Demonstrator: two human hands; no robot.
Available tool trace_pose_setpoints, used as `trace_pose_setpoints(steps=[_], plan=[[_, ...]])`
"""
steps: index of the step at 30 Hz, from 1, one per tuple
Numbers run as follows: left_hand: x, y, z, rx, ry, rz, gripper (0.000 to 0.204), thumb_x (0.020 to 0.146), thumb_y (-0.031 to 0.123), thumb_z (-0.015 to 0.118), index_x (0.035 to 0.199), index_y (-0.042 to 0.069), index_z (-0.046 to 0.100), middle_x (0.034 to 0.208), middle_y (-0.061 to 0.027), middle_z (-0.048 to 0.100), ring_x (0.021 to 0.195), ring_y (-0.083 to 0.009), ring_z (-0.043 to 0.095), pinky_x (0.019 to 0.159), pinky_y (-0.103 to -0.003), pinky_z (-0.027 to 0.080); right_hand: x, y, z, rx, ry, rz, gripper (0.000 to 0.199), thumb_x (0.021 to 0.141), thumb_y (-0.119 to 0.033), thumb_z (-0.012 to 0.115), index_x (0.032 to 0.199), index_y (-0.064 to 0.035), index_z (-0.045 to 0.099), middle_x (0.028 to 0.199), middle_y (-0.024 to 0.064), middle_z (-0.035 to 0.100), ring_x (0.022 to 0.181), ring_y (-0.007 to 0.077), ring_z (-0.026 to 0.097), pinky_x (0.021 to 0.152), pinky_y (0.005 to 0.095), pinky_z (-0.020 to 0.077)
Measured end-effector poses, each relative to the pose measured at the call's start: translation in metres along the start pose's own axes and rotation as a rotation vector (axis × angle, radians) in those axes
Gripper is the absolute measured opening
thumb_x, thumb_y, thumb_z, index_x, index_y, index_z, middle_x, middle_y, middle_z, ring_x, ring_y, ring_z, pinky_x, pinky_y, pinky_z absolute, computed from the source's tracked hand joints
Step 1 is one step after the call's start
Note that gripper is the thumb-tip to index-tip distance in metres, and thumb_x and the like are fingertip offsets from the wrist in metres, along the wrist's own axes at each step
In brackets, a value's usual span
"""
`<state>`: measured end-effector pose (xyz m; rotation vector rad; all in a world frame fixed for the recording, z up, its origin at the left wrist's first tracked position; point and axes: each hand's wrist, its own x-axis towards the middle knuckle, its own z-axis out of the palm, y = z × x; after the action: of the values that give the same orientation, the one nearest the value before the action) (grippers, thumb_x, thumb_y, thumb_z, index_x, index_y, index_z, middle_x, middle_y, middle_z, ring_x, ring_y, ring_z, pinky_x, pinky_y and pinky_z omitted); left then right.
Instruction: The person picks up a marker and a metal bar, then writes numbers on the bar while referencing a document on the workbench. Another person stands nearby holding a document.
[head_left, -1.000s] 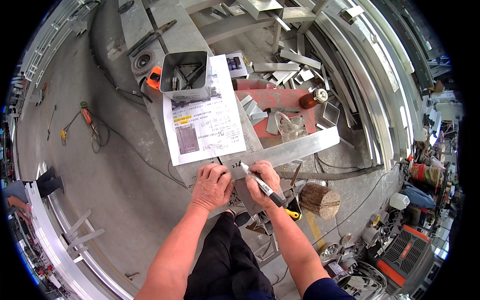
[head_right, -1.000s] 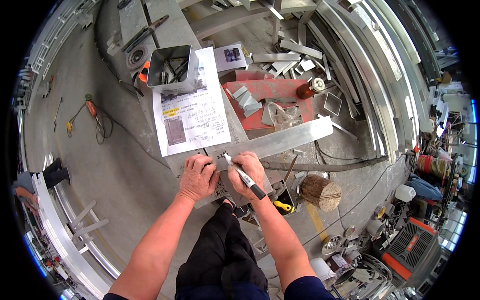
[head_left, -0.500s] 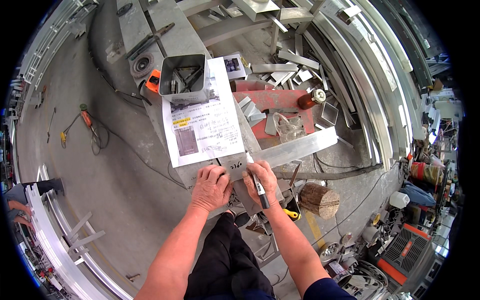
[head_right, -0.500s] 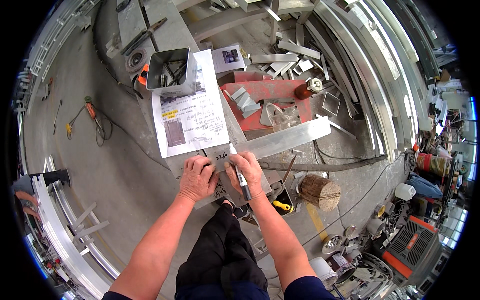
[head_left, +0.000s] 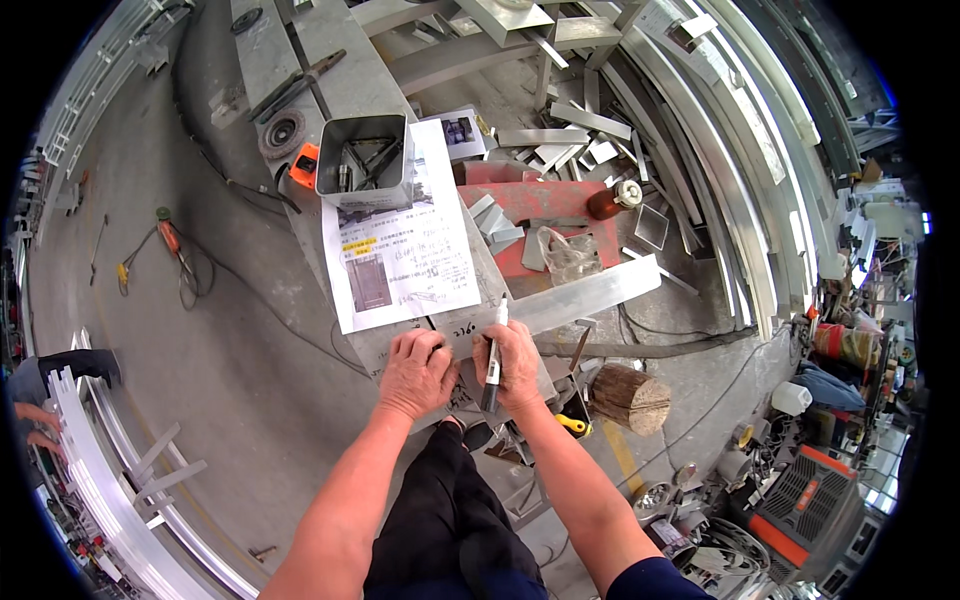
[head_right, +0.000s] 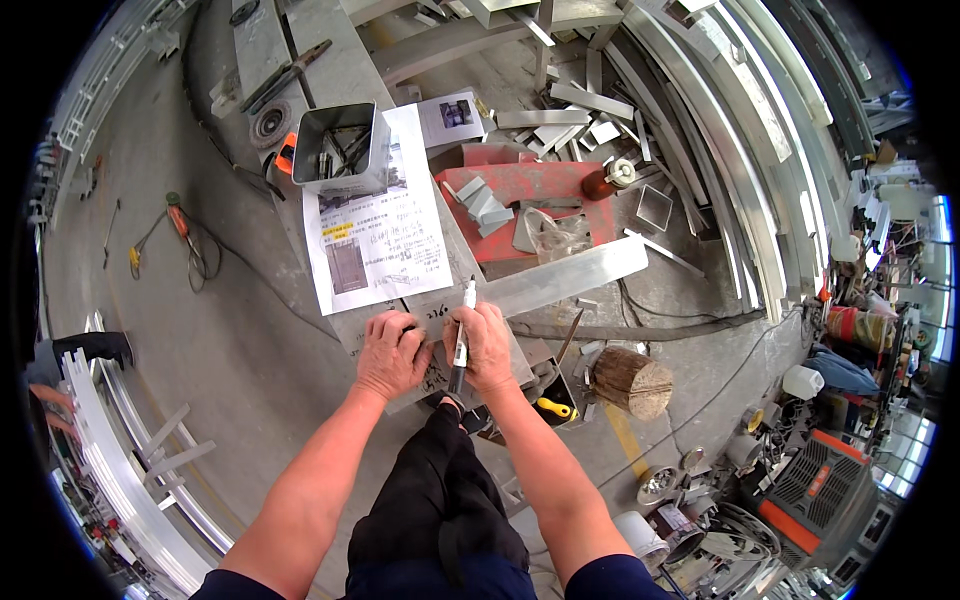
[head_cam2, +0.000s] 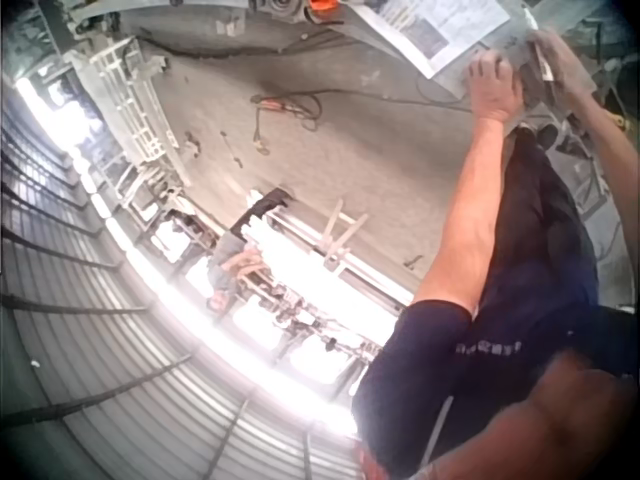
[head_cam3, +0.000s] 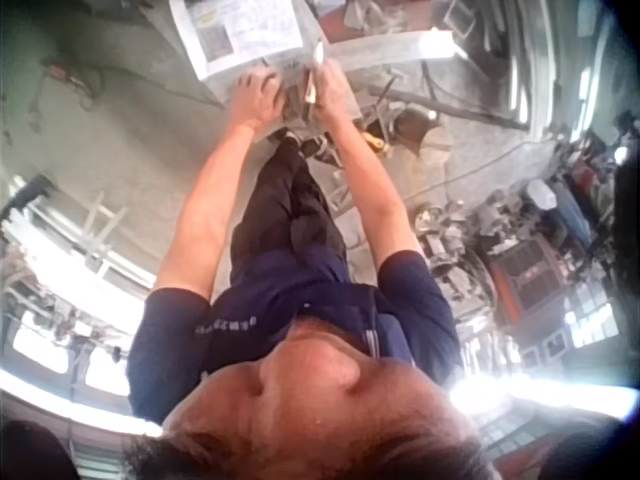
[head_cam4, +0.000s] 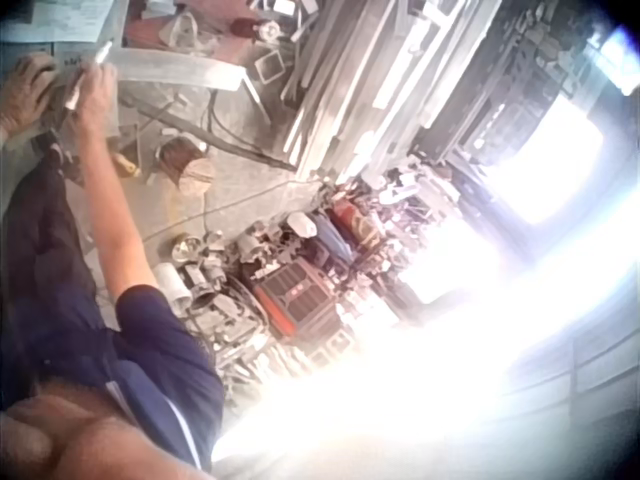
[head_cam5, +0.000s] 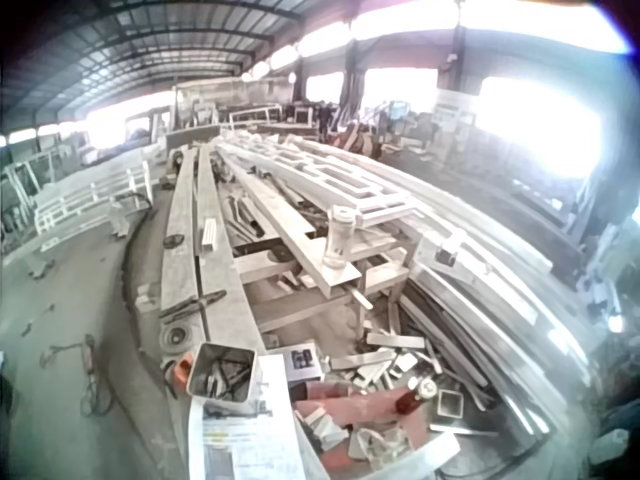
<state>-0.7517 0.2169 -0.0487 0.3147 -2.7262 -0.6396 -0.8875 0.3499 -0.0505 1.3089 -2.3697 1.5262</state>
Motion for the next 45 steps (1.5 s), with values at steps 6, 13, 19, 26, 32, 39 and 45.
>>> trace_pose_setpoints(steps=[6,13,19,26,32,39,45], plan=[[0.001,0.002,-0.004,0.024,-0.005,-0.033,0.030,0.083,0.024,0.076,0.105,0.013,0.059,0.129,-0.0141,0.052,0.119,-0.0339,0.054,0.099,-0.049,0.045,0.000,0.002,0.001,-0.060,-0.044,-0.042,0.055,0.068,0.003,0.075,0.116,-0.0110,0.054,0.087,0.0036,0.061,0.076,0.0297,0.058,0.079,0.0439,0.0464],[-0.002,0.001,-0.001,0.025,-0.016,-0.045,0.035,0.077,0.021,0.080,0.105,0.014,0.060,0.133,-0.0143,0.053,0.118,-0.0367,0.055,0.099,-0.049,0.045,-0.006,0.008,0.001,-0.058,-0.119,-0.029,0.056,0.067,-0.001,0.076,0.116,-0.0110,0.053,0.086,0.0061,0.057,0.077,0.0313,0.057,0.083,0.0460,0.0456],[-0.002,0.002,0.000,0.015,-0.029,-0.064,0.036,0.079,0.025,0.081,0.106,0.014,0.059,0.134,-0.0124,0.053,0.119,-0.0351,0.054,0.100,-0.049,0.046,-0.008,0.011,0.003,-0.084,-0.107,-0.032,0.055,0.069,-0.002,0.077,0.117,-0.0112,0.052,0.085,0.0081,0.055,0.077,0.0331,0.057,0.082,0.0468,0.0457],[-0.002,0.003,0.001,0.035,-0.026,-0.068,0.041,0.081,0.027,0.080,0.112,0.012,0.059,0.133,-0.0122,0.052,0.118,-0.0358,0.054,0.101,-0.049,0.045,-0.004,0.008,0.001,-0.077,-0.108,-0.056,0.048,0.075,0.001,0.074,0.115,-0.0111,0.051,0.083,0.0083,0.056,0.076,0.0329,0.058,0.082,0.0472,0.0465],[0.000,0.002,-0.002,0.018,-0.012,-0.058,0.044,0.081,0.028,0.080,0.117,0.011,0.059,0.129,-0.0121,0.052,0.118,-0.0357,0.053,0.101,-0.049,0.045,-0.001,0.008,0.005,-0.086,-0.094,-0.075,0.045,0.077,0.003,0.072,0.114,-0.0112,0.051,0.081,0.0073,0.056,0.074,0.0323,0.058,0.081,0.0467,0.0464],[-0.001,0.001,-0.002,0.022,-0.020,-0.074,0.046,0.078,0.028,0.083,0.115,0.013,0.060,0.129,-0.0104,0.052,0.118,-0.0342,0.053,0.101,-0.048,0.045,-0.003,0.009,0.003,-0.081,-0.125,-0.064,0.053,0.073,-0.001,0.076,0.118,-0.0108,0.051,0.085,0.0096,0.055,0.079,0.0335,0.058,0.084,0.0475,0.0457],[-0.001,0.002,0.002,0.046,-0.001,-0.073,0.044,0.076,0.028,0.083,0.112,0.015,0.061,0.129,-0.0091,0.052,0.119,-0.0334,0.053,0.101,-0.048,0.045,-0.009,0.015,0.006,-0.125,-0.146,-0.064,0.054,0.072,-0.003,0.077,0.118,-0.0113,0.051,0.087,0.0096,0.056,0.081,0.0338,0.059,0.085,0.0478,0.0457]])
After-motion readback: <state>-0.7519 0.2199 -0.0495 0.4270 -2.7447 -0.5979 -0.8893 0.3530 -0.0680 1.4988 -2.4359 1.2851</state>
